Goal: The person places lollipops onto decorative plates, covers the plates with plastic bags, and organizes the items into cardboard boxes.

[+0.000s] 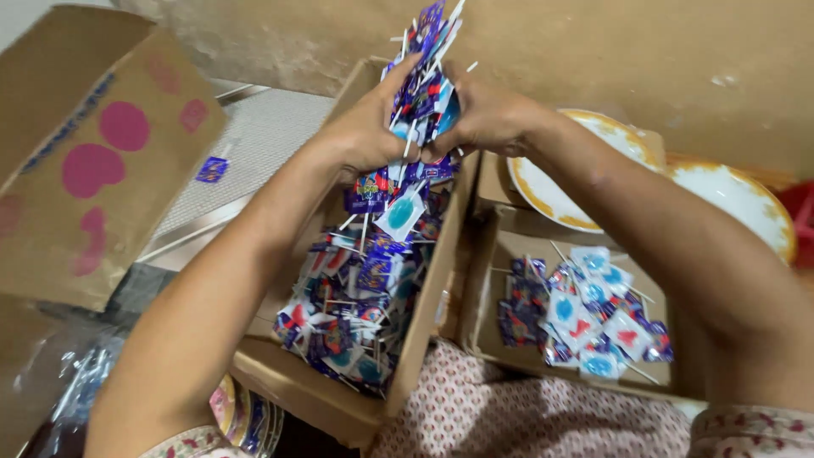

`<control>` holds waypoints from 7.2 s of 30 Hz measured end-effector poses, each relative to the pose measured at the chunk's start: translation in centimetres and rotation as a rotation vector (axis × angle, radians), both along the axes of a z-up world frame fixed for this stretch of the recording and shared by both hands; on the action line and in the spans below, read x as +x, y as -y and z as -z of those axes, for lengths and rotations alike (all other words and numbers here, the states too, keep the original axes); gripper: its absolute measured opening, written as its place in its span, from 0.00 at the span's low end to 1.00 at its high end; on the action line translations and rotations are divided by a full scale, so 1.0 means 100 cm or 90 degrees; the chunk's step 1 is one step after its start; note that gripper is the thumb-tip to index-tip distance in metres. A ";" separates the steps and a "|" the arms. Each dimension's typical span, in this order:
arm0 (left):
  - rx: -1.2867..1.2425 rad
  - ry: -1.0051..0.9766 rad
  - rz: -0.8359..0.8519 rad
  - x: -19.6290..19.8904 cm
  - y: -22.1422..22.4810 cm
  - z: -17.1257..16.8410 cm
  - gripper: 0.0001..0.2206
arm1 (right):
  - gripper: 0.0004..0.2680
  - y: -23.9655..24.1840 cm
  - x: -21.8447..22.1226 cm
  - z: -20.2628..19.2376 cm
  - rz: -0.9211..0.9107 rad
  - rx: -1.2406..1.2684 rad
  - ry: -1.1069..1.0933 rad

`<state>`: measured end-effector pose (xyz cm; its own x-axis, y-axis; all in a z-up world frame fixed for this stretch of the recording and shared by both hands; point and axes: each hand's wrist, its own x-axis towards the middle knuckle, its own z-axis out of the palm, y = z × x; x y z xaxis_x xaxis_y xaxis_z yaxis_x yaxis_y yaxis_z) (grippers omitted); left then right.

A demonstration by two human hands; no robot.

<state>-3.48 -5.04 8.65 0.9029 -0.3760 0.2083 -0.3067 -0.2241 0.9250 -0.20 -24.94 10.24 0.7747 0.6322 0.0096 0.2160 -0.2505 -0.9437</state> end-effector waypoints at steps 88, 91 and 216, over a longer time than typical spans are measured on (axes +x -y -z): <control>0.505 -0.463 -0.099 -0.080 -0.095 0.212 0.75 | 0.63 -0.107 0.043 0.183 -0.501 -0.803 0.021; 0.446 -0.430 -0.147 -0.072 -0.095 0.236 0.74 | 0.63 -0.104 0.038 0.179 -0.489 -0.746 0.009; 0.755 -0.101 -0.131 0.225 -0.048 0.222 0.30 | 0.21 -0.086 0.206 0.178 -0.176 -0.854 0.277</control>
